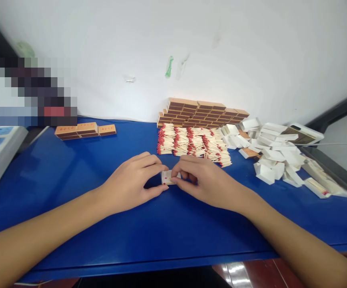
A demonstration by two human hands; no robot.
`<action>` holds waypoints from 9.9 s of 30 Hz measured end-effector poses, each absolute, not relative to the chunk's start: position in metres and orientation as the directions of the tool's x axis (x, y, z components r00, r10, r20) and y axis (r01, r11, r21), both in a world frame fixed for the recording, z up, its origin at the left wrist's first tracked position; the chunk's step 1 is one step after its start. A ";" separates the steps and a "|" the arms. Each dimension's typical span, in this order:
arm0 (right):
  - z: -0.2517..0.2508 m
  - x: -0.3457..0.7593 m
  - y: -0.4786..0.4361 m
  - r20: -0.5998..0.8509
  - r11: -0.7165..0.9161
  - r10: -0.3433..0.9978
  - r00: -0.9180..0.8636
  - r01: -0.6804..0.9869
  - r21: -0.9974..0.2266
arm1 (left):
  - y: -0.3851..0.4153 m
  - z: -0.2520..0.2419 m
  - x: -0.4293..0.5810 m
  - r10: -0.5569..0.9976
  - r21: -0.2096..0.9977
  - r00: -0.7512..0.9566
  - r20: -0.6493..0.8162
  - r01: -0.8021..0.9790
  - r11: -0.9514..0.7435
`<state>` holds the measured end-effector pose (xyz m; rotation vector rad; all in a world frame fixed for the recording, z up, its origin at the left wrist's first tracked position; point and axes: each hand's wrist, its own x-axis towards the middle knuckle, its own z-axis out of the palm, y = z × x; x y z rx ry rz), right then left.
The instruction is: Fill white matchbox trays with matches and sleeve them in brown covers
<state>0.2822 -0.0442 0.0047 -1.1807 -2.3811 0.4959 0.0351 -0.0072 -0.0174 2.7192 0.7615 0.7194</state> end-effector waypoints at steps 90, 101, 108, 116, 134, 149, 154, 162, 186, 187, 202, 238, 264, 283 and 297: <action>-0.003 0.291 -0.037 0.171 0.583 0.789 -0.590 0.632 -0.511 | -0.006 -0.020 0.033 0.476 0.274 0.750 0.459 0.390 -0.879; 0.011 0.325 -0.021 0.320 0.533 0.843 -0.432 0.748 -0.396 | -0.007 -0.019 0.034 0.529 0.293 0.736 0.423 0.442 -0.848; 0.014 0.371 0.002 0.141 0.431 0.902 -0.407 0.851 -0.301 | -0.007 -0.021 0.033 0.554 0.318 0.735 0.391 0.457 -0.831; 0.008 0.364 0.005 0.095 0.404 0.914 -0.395 0.860 -0.312 | -0.008 -0.018 0.034 0.552 0.312 0.736 0.392 0.458 -0.832; 0.002 0.366 0.005 0.062 0.398 0.916 -0.397 0.876 -0.271 | -0.007 -0.020 0.032 0.544 0.315 0.743 0.391 0.447 -0.837; -0.003 0.365 0.007 0.057 0.392 0.920 -0.388 0.898 -0.199 | -0.007 -0.019 0.034 0.549 0.316 0.742 0.385 0.454 -0.833; -0.005 0.364 0.007 0.054 0.391 0.920 -0.389 0.898 -0.201 | -0.007 -0.019 0.034 0.550 0.314 0.743 0.381 0.455 -0.833; 0.009 0.349 -0.010 0.088 0.458 0.885 -0.458 0.816 -0.352 | -0.007 -0.020 0.035 0.535 0.302 0.740 0.406 0.444 -0.844; 0.001 0.282 -0.047 0.130 0.574 0.812 -0.569 0.739 -0.352 | -0.007 -0.021 0.035 0.396 0.181 0.754 0.525 0.356 -0.917; 0.001 0.282 -0.047 0.139 0.578 0.809 -0.571 0.732 -0.360 | -0.007 -0.021 0.035 0.398 0.186 0.752 0.525 0.355 -0.916; 0.021 0.358 -0.014 0.198 0.442 0.891 -0.409 0.883 -0.161 | -0.007 -0.021 0.032 0.496 0.271 0.745 0.446 0.416 -0.868; 0.004 0.354 -0.004 0.055 0.448 0.892 -0.450 0.858 -0.251 | -0.009 -0.019 0.033 0.519 0.293 0.755 0.400 0.431 -0.853; 0.004 0.293 -0.039 0.239 0.569 0.822 -0.516 0.747 -0.344 | -0.009 -0.020 0.035 0.509 0.262 0.747 0.428 0.437 -0.861; -0.022 0.315 -0.004 0.273 0.480 0.869 -0.412 0.835 -0.268 | -0.010 -0.021 0.035 0.490 0.250 0.758 0.430 0.421 -0.872; -0.019 0.316 -0.007 0.251 0.493 0.866 -0.433 0.824 -0.280 | -0.009 -0.021 0.034 0.495 0.246 0.757 0.425 0.430 -0.869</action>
